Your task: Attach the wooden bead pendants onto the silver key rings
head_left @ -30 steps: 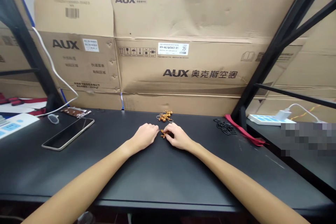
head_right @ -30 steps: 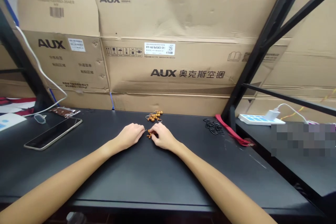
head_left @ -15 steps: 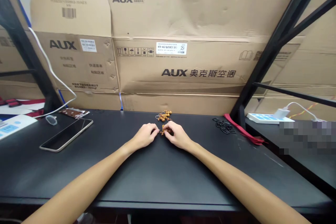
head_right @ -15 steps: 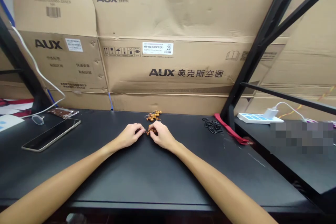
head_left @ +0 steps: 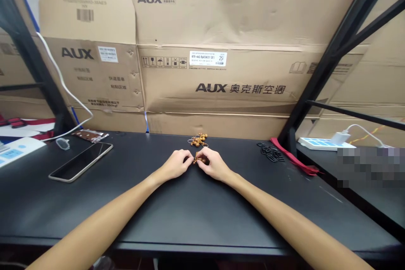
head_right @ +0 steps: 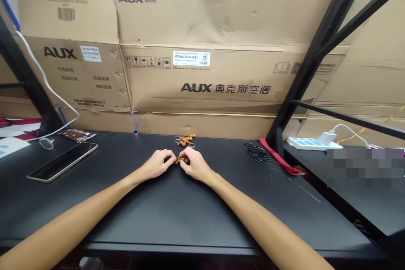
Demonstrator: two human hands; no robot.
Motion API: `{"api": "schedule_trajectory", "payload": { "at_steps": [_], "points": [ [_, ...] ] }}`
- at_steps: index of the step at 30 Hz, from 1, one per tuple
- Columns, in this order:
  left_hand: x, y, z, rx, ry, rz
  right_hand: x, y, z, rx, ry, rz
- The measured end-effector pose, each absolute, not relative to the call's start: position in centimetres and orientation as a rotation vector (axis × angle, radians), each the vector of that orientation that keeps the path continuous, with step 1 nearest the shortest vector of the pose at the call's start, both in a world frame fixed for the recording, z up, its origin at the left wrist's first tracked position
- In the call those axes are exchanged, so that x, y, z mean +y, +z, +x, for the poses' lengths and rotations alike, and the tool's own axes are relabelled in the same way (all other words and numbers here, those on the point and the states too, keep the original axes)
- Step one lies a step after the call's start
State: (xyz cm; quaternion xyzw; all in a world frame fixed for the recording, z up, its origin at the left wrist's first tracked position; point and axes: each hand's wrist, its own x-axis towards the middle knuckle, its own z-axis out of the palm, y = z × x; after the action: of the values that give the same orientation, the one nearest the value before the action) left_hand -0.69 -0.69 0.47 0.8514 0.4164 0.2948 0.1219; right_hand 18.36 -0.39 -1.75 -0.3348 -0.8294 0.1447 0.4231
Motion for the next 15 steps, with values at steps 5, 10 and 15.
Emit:
{"api": "schedule_trajectory", "payload": {
  "at_steps": [5, 10, 15],
  "points": [
    [-0.68, 0.45, -0.71, 1.193, 0.860, 2.460, -0.45, -1.67, 18.32, -2.080, 0.346, -0.872],
    [-0.62, 0.49, -0.71, 1.181, 0.876, 2.432, -0.57, -1.52, 18.27, -2.086, 0.334, -0.899],
    [-0.54, 0.42, -0.70, 1.130, 0.895, 2.401, -0.42, -1.72, 18.28, -2.090, 0.310, -0.916]
  ]
}}
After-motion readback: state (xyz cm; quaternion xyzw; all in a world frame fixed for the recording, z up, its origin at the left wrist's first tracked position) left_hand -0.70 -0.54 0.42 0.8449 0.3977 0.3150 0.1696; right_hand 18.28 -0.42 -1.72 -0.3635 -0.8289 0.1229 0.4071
